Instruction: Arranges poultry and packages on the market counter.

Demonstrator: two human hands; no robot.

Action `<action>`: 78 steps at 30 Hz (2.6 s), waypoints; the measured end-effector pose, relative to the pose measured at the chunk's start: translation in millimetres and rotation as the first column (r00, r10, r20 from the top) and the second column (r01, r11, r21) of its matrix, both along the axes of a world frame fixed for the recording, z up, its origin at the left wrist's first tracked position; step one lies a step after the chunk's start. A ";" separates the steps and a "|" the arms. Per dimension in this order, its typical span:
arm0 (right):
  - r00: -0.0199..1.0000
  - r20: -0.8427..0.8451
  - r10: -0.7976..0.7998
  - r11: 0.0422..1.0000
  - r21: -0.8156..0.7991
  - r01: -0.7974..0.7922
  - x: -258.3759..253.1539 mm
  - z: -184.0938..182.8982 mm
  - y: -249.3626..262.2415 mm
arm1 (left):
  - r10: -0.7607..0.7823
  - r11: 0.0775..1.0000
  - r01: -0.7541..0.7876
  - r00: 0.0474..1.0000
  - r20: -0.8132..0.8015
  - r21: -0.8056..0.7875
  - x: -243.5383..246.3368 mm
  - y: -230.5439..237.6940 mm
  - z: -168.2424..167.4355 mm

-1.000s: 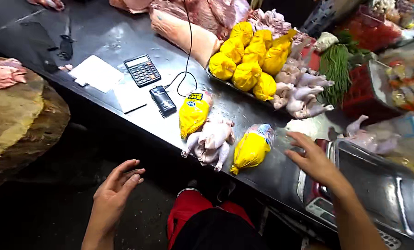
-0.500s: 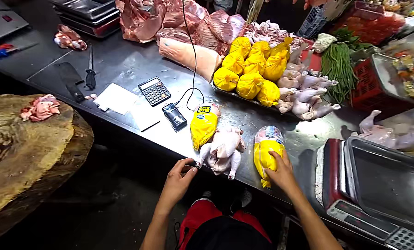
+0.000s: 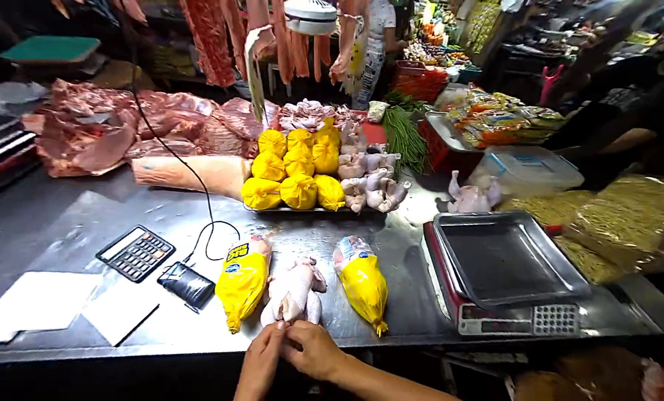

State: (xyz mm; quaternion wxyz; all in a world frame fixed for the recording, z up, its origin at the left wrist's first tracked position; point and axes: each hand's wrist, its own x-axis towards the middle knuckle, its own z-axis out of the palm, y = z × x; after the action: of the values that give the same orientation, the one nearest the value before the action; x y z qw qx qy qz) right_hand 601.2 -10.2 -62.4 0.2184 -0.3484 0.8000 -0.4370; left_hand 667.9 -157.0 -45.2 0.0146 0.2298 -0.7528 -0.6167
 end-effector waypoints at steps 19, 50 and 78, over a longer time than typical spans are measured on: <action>0.974 0.085 -0.210 0.932 -0.282 0.226 -219.0 173.0 88.5 | 0.289 0.924 -0.359 0.881 -0.374 -0.133 -98.8 34.0 114.5; 0.691 0.029 -0.722 0.554 -0.575 0.603 -499.2 235.8 361.8 | -0.551 0.260 0.774 0.610 0.569 -0.577 -594.8 217.8 108.4; 0.748 0.263 -0.609 0.757 -0.087 0.647 -670.0 45.6 145.7 | -0.558 0.143 0.688 0.650 0.516 -0.711 -592.6 242.2 101.9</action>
State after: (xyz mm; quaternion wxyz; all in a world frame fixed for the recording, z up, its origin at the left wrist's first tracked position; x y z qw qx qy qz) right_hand -68.8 135.5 -16.9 0.1136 -0.0252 0.8006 -0.5877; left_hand 75.4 85.1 56.7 -0.1757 -0.1061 -0.9759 -0.0738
